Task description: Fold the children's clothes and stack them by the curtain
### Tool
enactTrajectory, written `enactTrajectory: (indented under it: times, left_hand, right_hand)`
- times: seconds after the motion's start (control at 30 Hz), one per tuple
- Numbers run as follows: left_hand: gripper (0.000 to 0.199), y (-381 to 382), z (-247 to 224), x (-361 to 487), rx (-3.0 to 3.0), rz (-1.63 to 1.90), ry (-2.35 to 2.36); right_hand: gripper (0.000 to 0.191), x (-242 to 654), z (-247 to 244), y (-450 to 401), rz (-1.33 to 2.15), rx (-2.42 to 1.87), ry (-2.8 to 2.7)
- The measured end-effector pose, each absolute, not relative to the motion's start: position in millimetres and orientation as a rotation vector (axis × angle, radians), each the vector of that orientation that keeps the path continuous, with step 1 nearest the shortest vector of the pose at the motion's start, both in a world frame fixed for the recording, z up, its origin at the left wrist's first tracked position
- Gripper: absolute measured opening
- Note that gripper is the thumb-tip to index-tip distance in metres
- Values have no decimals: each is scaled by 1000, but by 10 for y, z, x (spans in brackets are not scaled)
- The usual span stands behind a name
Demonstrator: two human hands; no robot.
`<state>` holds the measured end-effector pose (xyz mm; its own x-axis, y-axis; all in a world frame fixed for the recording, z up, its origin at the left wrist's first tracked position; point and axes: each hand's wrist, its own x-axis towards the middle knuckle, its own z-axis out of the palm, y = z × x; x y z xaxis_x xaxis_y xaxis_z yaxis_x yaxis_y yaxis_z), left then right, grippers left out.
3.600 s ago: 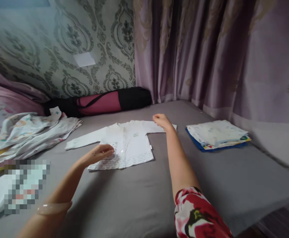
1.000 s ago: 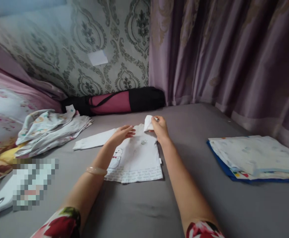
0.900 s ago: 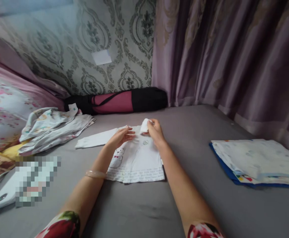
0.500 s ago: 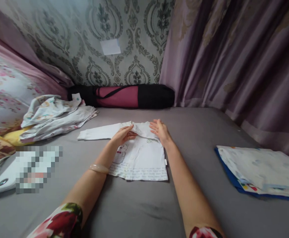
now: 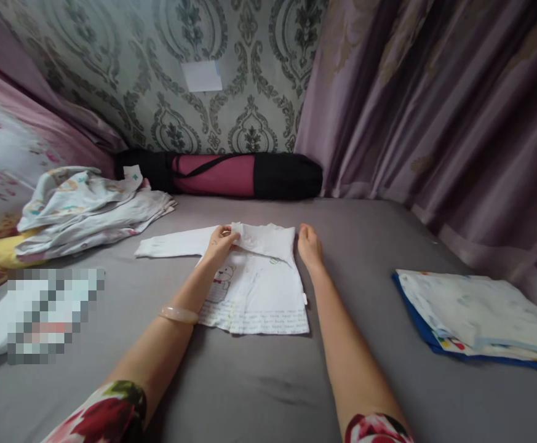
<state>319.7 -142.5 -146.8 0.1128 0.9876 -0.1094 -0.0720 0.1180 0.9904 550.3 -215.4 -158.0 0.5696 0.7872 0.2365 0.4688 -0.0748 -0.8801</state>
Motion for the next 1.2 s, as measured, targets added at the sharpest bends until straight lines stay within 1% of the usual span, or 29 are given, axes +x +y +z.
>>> enactTrajectory:
  times: [0.1, 0.13, 0.17, 0.2, 0.3, 0.37, 0.67, 0.77, 0.9, 1.03, 1.2]
  left_hand:
    - [67, -1451, -1476, 3166, 1204, 1074, 1115]
    - [73, -1457, -1483, 3154, 1268, 1073, 1112]
    - [74, -1460, -1490, 3142, 1345, 1068, 1119]
    - [70, -1460, -1497, 3130, 1428, 1056, 1137]
    - [48, -1441, -1518, 3096, 1647, 1007, 1225]
    - [41, -1417, -1539, 3081, 1739, 987, 1276]
    - [46, -1349, -1636, 3043, 2056, 947, 1410]
    - [42, -1373, -1610, 3042, 2128, 958, 1451]
    - [39, -1412, -1572, 3053, 2177, 934, 1387]
    - [37, -1414, -1579, 3045, 2203, 844, 1362]
    - [32, -1397, -1624, 3004, 2237, 695, 1446]
  right_hand:
    - [49, 5371, -1598, -2194, 286, -1919, -1350]
    - [51, 5321, -1600, -2216, 266, -1955, -1463]
    - [52, 5273, -1603, -2240, 243, -1989, -1566]
    - [54, 5231, -1608, -2264, 220, -2025, -1653]
    - [58, 5158, -1629, -2325, 184, -2142, -1809]
    - [59, 5150, -1639, -2348, 192, -2209, -1837]
    - [61, 5172, -1595, -2371, 279, -2300, -1827]
    - [65, 5148, -1494, -2333, 219, -2268, -1858]
    - [71, 5092, -1386, -2211, 159, -2172, -1960]
    - [75, 5051, -1486, -2136, 172, -2234, -1968]
    - [74, 5062, -1661, -2145, 184, -2297, -1922]
